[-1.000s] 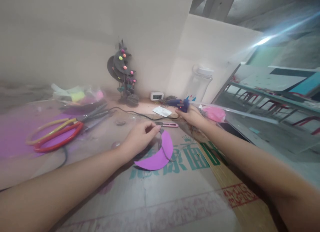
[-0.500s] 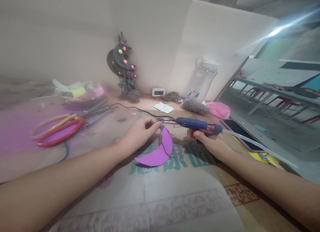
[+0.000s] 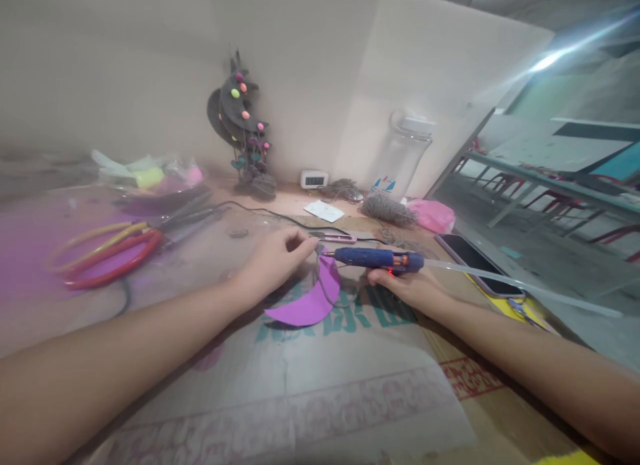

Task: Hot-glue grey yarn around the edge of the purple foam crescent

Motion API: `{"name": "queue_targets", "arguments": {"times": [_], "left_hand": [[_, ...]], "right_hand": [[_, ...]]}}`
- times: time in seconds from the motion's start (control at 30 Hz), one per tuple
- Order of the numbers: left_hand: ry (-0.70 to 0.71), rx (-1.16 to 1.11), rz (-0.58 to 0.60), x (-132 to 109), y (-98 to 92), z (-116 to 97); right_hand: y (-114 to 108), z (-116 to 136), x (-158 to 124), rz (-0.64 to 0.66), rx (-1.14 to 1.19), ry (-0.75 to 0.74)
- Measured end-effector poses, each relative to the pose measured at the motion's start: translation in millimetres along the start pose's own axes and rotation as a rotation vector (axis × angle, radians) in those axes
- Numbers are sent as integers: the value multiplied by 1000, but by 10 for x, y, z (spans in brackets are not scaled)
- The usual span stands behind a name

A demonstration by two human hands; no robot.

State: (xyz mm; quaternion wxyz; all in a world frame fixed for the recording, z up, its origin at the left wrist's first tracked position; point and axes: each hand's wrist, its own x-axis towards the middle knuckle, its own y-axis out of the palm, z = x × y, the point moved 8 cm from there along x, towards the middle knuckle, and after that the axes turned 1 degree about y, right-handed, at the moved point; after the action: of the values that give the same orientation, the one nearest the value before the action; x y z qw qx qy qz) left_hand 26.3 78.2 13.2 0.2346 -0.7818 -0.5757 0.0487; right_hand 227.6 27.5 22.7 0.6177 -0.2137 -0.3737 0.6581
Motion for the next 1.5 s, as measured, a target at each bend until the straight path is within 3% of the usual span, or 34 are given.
{"name": "queue_targets", "arguments": {"times": [0.6,1.5], "left_hand": [[19,14,11,-12,2,3],[18,-7,13,-12,14,7]], "right_hand": [[13,10,11,-48,52,9],[28,13,-9,-19,34,30]]}}
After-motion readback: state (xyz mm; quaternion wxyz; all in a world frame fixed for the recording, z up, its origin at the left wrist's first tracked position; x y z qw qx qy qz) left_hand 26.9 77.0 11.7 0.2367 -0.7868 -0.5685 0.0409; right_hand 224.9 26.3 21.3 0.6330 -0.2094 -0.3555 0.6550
